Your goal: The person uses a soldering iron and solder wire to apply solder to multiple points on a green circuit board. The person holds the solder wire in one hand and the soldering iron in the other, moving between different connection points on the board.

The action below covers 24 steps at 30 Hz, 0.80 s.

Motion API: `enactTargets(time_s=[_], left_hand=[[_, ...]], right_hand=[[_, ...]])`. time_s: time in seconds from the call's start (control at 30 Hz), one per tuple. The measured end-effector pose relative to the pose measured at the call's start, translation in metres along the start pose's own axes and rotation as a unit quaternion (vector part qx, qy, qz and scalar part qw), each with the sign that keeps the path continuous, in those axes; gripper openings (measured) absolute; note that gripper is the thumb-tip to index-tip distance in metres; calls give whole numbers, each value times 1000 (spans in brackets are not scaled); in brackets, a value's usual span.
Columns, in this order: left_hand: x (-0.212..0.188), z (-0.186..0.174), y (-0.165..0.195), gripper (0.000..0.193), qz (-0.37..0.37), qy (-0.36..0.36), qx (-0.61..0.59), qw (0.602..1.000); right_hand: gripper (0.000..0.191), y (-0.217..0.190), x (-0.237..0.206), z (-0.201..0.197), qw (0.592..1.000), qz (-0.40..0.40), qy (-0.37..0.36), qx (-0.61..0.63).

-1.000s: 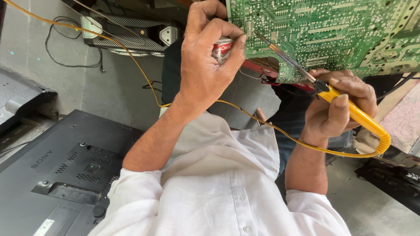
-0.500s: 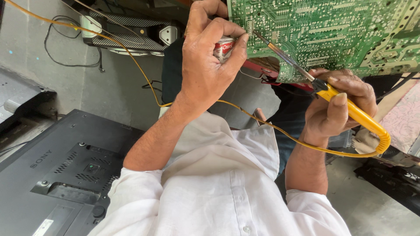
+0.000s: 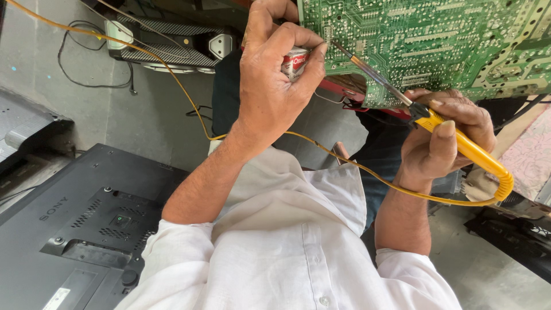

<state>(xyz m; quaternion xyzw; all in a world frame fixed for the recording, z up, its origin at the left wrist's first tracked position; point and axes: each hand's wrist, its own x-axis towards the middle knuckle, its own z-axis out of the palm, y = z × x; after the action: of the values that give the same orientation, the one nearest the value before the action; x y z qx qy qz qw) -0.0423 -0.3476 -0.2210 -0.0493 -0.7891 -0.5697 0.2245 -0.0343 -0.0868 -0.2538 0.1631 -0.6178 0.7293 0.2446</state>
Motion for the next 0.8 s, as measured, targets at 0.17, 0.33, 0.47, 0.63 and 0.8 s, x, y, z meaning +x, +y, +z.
enactTargets(time_s=[0.17,0.33,0.47,0.63,0.8], left_hand=[[0,-1,0,11,-5,-2,-2,1000],[-1,-2,1,10,-1,1,-9,1000],[-2,-4,2,9,-3,-2,-26,1000],[-3,-5,2,8,-12,-8,-28,1000],[-6,-7,2,8,-15,-5,-18,1000]], right_hand=[[29,0,-1,0,1000,4,-1,1],[31,1,0,0,1000,9,9,17],[32,2,2,0,1000,-4,7,6],[33,0,0,-1,1000,-7,5,3],[33,0,-3,-2,1000,-6,10,1]])
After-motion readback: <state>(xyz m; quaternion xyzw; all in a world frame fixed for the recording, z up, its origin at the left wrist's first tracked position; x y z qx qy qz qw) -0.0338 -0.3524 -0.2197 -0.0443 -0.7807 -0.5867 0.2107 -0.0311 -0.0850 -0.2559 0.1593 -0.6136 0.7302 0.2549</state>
